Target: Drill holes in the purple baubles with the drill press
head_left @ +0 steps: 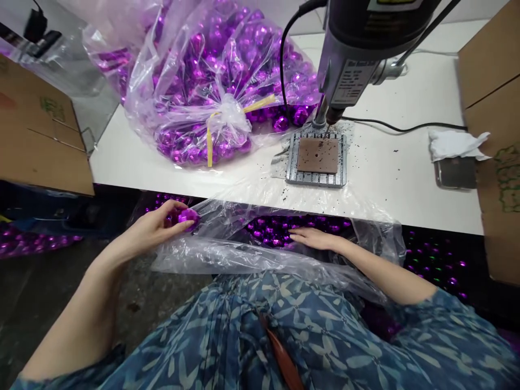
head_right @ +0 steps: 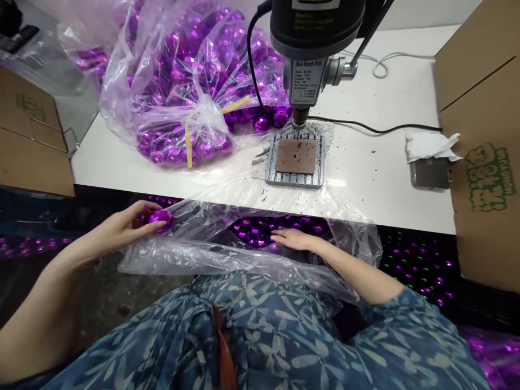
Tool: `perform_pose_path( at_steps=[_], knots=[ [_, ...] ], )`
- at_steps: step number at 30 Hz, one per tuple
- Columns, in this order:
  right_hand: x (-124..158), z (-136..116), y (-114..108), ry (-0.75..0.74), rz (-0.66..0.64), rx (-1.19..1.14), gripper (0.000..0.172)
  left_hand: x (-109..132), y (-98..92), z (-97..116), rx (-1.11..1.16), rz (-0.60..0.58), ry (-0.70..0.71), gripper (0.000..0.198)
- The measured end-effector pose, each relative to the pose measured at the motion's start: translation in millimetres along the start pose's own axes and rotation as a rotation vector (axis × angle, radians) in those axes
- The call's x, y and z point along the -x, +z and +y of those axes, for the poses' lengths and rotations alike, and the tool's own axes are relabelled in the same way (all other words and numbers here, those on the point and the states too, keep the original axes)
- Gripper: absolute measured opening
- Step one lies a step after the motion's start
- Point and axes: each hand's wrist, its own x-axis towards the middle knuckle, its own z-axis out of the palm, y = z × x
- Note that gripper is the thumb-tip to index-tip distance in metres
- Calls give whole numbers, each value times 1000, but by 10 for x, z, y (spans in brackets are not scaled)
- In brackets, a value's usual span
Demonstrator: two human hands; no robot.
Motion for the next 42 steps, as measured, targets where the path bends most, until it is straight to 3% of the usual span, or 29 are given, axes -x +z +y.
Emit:
perform_pose_path(
  at_steps=[2,5,7,9,13,16,18,20,22,23,26,28,31,33,34,35,37,39,42],
  knots=[
    [169,-30,-15,-35,-67,-62,58,-135,23,145,-206,-48,-115,39],
    [422,-80,-122,-67,-80,-129,58,-487,110,543,-195,26,98,42],
    [553,-173,-203,-92,-43,-178,58,-807,241,891,24,80,257,44],
    [641,-323,-241,-117,8,-226,59,-1158,461,1250,404,-13,322,52],
    [628,-624,-109,-179,16,-275,60,-1696,1132,1731,1063,-193,208,44],
    [487,-641,107,-183,-69,-257,57,-1661,1667,1695,1123,-150,145,47],
    [419,-543,234,-117,-83,-224,55,-1406,1966,1477,967,-30,296,44],
    [423,-424,302,-44,-56,-192,55,-1082,2197,1162,766,-54,568,32],
    [505,-344,282,-2,-15,-176,55,-822,2352,834,648,-72,678,33],
    [568,-328,229,1,3,-177,55,-743,2397,696,636,-18,701,31],
    [807,-360,-148,-48,44,-214,54,-725,2391,491,630,160,746,29],
    [971,-406,-571,-81,87,-258,59,-842,2261,567,672,242,728,34],
    [1142,-461,-1285,-66,282,-289,66,-1110,1918,936,850,238,526,43],
    [1164,-488,-1631,-28,404,-275,73,-1309,1674,1247,1179,113,236,50],
    [1140,-501,-1718,-26,387,-260,71,-1402,1578,1388,1325,43,135,54],
    [1092,-513,-1736,-33,330,-244,68,-1486,1511,1507,1422,-31,66,57],
    [936,-532,-1561,-60,152,-214,64,-1614,1473,1659,1510,-118,-1,63],
    [742,-541,-1152,-68,23,-205,60,-1689,1545,1699,1513,-132,-9,66],
    [535,-549,-398,-50,-60,-221,60,-1746,1725,1633,1470,-107,36,66]
  ],
)
